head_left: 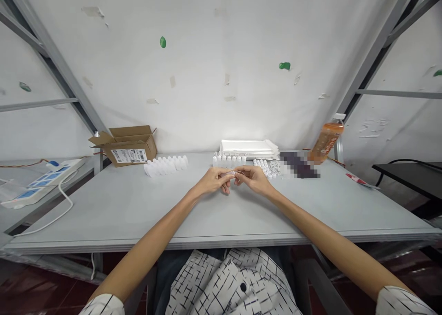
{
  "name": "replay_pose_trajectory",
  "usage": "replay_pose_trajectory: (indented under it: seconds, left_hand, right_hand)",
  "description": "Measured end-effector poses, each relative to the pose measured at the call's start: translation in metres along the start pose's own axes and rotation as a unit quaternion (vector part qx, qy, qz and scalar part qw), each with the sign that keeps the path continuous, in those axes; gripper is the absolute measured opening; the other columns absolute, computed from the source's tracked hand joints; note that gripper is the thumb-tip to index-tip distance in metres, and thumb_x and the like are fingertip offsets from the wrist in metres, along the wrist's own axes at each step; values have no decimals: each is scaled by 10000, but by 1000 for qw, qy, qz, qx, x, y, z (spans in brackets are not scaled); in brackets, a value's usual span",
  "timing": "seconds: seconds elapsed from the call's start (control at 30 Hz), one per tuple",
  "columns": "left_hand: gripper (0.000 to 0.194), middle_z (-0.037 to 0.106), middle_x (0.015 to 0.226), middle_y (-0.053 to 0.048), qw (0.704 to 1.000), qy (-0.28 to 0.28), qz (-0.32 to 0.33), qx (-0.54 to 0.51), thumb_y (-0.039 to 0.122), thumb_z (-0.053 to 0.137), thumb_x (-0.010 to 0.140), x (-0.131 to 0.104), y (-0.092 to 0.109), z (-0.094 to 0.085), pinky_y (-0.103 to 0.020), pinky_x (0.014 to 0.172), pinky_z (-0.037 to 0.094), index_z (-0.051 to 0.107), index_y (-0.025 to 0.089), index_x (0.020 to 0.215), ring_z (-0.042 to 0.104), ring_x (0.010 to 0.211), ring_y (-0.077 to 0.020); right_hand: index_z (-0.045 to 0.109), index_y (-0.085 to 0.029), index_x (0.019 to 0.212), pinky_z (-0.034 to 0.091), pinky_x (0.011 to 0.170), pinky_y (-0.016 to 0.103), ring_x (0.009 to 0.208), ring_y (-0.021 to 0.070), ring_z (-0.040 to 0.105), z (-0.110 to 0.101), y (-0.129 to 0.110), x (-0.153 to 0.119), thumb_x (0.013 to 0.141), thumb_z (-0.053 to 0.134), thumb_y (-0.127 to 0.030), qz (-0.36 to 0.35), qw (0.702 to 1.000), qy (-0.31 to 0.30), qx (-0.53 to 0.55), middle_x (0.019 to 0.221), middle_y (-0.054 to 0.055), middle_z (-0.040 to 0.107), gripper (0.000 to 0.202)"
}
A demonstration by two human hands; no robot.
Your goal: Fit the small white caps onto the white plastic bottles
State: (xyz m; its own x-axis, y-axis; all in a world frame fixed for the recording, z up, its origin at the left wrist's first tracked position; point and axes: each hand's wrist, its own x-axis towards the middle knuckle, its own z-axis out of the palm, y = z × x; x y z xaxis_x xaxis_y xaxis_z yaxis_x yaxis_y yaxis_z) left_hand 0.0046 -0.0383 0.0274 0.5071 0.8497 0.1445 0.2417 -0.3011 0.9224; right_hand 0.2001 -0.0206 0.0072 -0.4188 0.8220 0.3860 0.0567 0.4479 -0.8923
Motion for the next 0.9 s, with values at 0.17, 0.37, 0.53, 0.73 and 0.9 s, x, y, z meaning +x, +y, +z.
replay_pose_trajectory:
  seconds: [0.17, 0.37, 0.53, 0.73, 0.9]
  left_hand:
    - [365, 594, 607, 4, 999, -2, 13, 40, 466, 590, 887, -1, -1, 4, -221, 517, 550, 671, 112, 853, 690, 545, -152]
    - [357, 650, 578, -5, 998, 36, 26, 55, 428, 587, 902, 2, -4, 4, -235, 567, 555, 703, 115, 1028, 688, 551, -152]
    - [392, 649, 629, -7, 996, 50, 30, 60, 491, 575, 899, 3, -3, 0, -235, 569, 549, 695, 124, 961, 681, 554, -143]
    - [487, 505, 550, 50, 1000, 13, 2, 14, 619, 518, 894, 2, 0, -1, -218, 476, 501, 585, 149, 783, 646, 466, -131]
    - [523, 412, 491, 89, 998, -15, -34, -54, 681, 525, 860, 1, 2, -3, -224, 399, 460, 502, 163, 788, 617, 387, -155]
  right_hand:
    - [712, -145, 835, 581, 662, 335, 631, 193, 694, -3, 0, 1, 859, 640, -488, 2, 999, 5, -54, 671, 51, 689, 352]
    - [710, -154, 859, 597, 650, 326, 626, 178, 688, -2, -7, 2, 870, 623, -476, -25, 998, 32, -55, 684, 39, 676, 334]
    - [724, -155, 930, 620, 616, 320, 662, 174, 699, 0, -11, 1, 873, 611, -477, -56, 996, 35, -67, 827, 68, 686, 346]
    - [742, -140, 930, 607, 593, 286, 639, 157, 695, -2, -16, 0, 860, 623, -489, -54, 995, 15, -87, 868, 88, 702, 375]
    - [759, -147, 953, 593, 610, 285, 610, 153, 691, -4, -16, 0, 847, 632, -532, -47, 996, -9, -80, 826, 82, 727, 419]
